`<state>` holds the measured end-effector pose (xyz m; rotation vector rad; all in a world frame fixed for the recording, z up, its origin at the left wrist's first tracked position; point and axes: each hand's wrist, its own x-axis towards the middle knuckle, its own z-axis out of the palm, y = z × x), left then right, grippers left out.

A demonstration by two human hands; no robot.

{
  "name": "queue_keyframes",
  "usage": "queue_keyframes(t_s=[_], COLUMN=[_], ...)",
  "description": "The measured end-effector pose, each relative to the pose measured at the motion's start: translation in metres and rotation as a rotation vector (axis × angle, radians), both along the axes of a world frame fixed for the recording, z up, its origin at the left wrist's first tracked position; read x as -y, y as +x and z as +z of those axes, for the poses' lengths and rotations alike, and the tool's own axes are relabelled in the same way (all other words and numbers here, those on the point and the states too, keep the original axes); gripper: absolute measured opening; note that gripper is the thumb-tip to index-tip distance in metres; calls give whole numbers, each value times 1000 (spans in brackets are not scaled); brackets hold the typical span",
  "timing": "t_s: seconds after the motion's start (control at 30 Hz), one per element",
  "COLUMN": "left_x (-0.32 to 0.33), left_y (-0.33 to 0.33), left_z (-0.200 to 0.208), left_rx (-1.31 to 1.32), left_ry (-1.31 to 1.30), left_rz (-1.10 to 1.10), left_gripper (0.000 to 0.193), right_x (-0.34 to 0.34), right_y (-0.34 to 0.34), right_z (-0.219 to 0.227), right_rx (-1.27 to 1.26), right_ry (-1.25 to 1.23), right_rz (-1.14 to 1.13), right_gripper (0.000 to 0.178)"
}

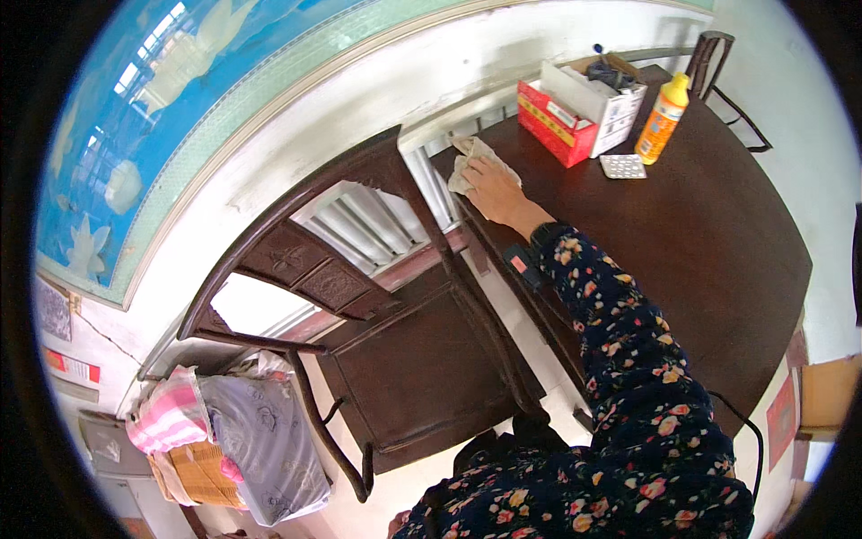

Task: The person wipes a wooden door with a cloth, then moves to wipe a wooden chair and a dining table. They continue wiping a sofa armrest and a glass-topped coffee table in the living room.

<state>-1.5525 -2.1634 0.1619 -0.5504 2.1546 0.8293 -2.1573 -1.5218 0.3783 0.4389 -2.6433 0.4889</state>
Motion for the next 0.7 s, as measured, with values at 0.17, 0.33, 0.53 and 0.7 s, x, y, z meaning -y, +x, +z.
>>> queue_keyframes(t_s=[0.17,0.33,0.53,0.7], left_x=[17,10,4,27], left_y=[-36,-77,-85,-53], left_z=[-32,-54,-46,-48], left_rx=[-144,-208,-168,-194], left_ry=[-39,69,70,3], left_rz=[-219,-264,-218,-271], left_gripper=[42,38,35,35], right_x=[-66,-133,-222,-269], right_y=[94,194,267,250], right_z=[2,9,12,0], right_rx=[-63,47,137,165], right_ry=[-45,-42,33,63], right_rz=[-82,-194,-570,-900], right_gripper=[37,37,40,45])
